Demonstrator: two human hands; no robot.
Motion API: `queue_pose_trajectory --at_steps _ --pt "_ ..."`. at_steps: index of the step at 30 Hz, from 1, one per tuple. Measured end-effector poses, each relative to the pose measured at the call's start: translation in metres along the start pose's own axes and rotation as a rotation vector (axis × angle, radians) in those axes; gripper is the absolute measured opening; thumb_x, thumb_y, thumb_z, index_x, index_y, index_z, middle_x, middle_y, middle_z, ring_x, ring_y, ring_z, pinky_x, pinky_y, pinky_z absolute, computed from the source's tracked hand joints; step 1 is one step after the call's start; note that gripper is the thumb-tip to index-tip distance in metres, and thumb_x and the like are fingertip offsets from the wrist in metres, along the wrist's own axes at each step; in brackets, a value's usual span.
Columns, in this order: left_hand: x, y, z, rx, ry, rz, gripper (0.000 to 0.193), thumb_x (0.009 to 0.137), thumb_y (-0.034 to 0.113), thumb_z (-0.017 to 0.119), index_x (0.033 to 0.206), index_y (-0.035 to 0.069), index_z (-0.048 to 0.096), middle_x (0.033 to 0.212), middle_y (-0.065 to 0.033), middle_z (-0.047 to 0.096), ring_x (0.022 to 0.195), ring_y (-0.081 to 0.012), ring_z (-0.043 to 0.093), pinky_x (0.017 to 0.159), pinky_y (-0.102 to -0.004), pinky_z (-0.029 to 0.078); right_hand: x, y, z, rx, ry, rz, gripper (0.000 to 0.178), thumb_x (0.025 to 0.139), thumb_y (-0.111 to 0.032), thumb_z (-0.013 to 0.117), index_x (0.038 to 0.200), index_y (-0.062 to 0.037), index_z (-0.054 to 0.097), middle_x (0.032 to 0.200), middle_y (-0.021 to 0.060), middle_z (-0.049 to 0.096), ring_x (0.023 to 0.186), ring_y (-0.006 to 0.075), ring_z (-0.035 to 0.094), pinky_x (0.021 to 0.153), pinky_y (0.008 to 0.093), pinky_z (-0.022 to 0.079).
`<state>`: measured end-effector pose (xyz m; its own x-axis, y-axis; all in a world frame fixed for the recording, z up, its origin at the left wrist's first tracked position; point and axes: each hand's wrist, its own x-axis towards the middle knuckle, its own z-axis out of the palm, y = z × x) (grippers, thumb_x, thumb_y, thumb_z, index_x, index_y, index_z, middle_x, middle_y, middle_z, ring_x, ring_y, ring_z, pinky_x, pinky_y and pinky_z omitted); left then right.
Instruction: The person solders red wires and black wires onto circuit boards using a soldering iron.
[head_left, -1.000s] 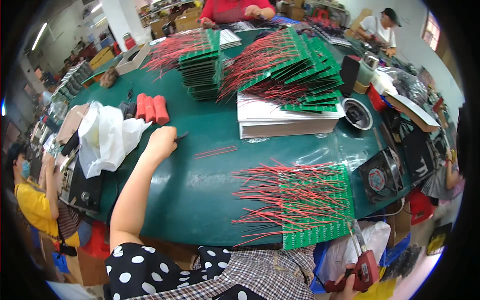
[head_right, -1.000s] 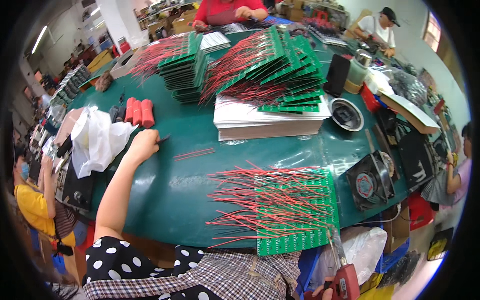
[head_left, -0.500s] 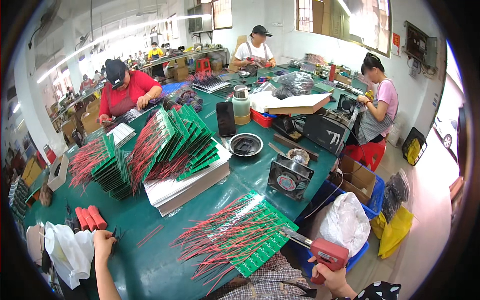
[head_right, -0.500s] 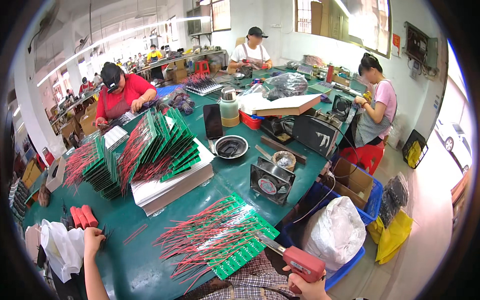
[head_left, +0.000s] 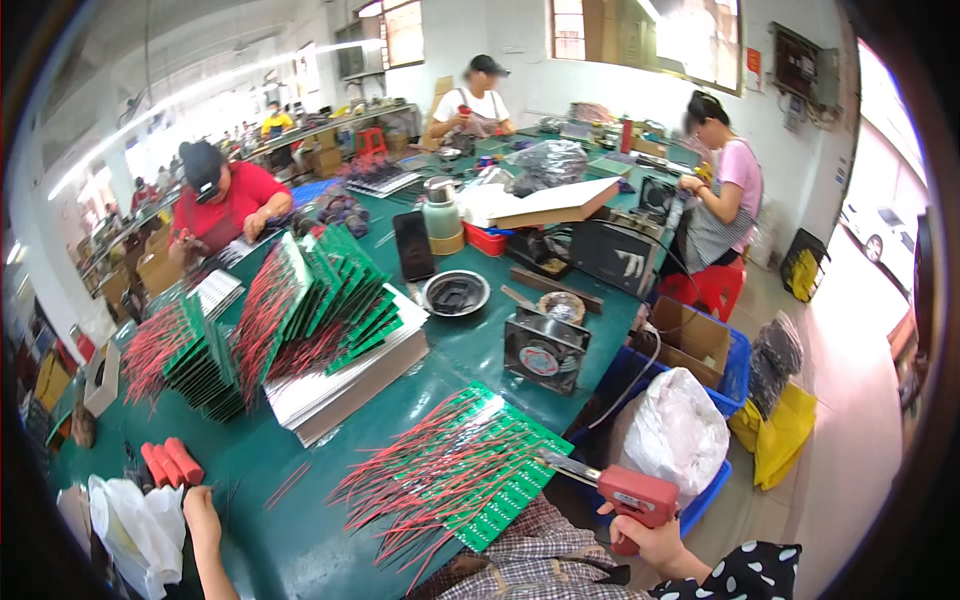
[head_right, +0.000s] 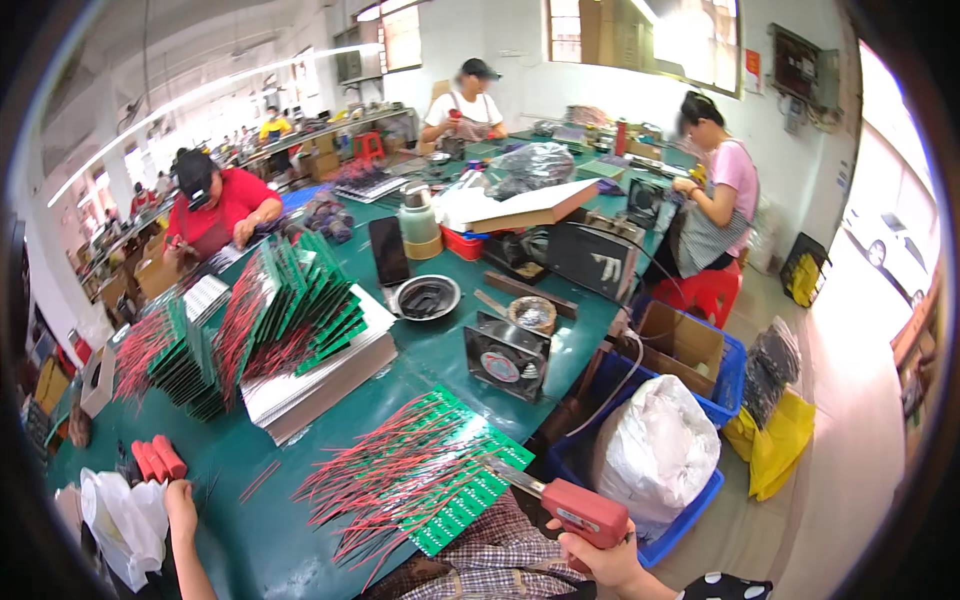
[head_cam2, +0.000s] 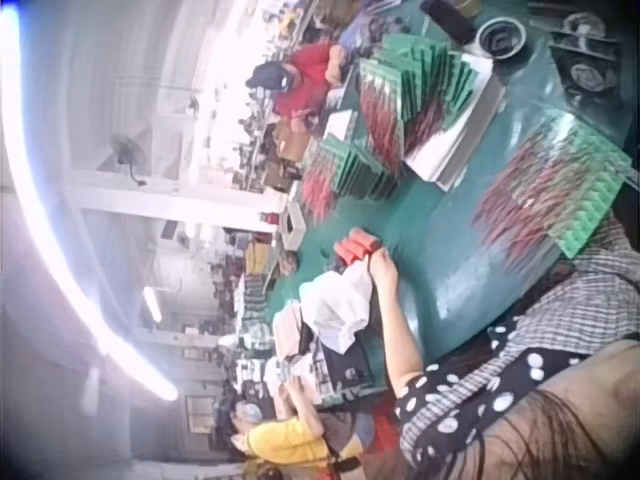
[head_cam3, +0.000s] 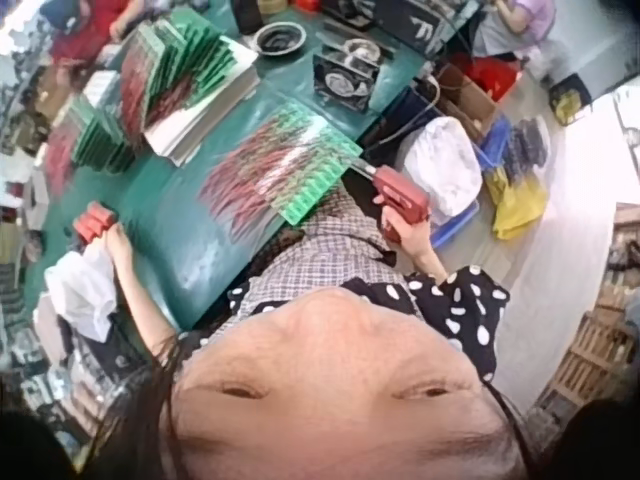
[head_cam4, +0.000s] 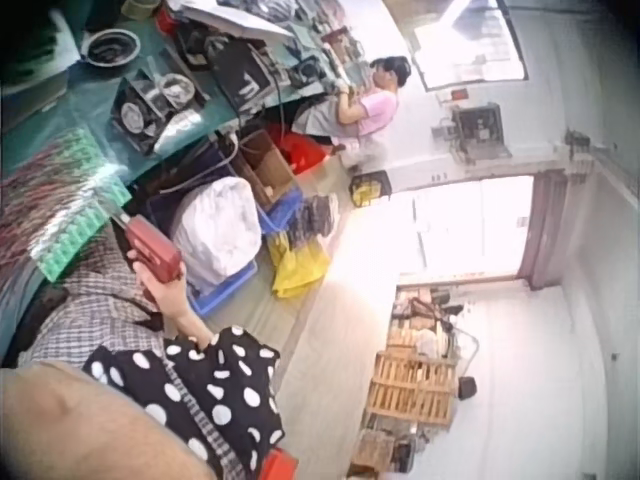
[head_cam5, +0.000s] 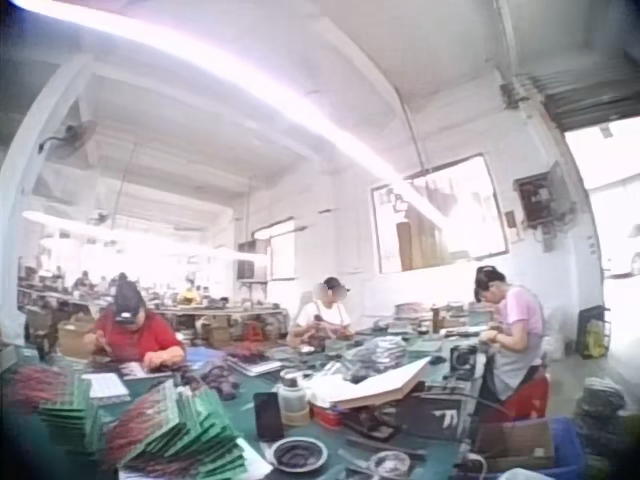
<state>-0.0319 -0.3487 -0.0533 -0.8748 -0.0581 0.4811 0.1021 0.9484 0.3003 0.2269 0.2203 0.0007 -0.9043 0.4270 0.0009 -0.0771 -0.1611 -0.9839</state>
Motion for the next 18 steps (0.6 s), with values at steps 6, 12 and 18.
queue_pose_trajectory --at_steps 6,12,18 --pt "-0.002 -0.05 0.001 -0.186 -0.042 -0.207 0.018 0.093 0.013 0.047 0.103 0.0 0.055 0.075 -0.0067 0.053 0.067 -0.0185 0.051 0.061 -0.0308 0.04 0.011 -0.003 0.007 0.066 -0.069 0.047 0.035 0.081 0.002 0.062 0.115 0.0019 0.054 0.098 0.0138 0.066 0.069 0.0099 0.06 0.061 0.0239 0.05" --pt "-0.008 0.052 0.009 -1.022 0.55 -0.381 0.02 0.099 0.021 0.041 0.11 0.006 0.047 0.08 0.0023 0.044 0.064 -0.0053 0.038 0.057 -0.021 0.034 -0.001 0.011 -0.003 -0.046 0.012 -0.064 0.039 0.083 0.002 0.054 0.121 0.0031 0.047 0.101 0.0153 0.06 0.059 0.0128 0.054 0.052 0.0248 0.045" --pt "-0.02 0.068 0.021 -1.037 0.546 -0.32 0.018 0.1 0.021 0.037 0.089 0.008 0.043 0.074 0.0026 0.038 0.06 -0.0052 0.036 0.056 -0.0197 0.032 0.005 0.011 0.0 -0.086 -0.033 -0.099 0.043 0.085 0.002 0.055 0.127 0.0015 0.046 0.102 0.0159 0.06 0.055 0.0113 0.051 0.049 0.023 0.043"
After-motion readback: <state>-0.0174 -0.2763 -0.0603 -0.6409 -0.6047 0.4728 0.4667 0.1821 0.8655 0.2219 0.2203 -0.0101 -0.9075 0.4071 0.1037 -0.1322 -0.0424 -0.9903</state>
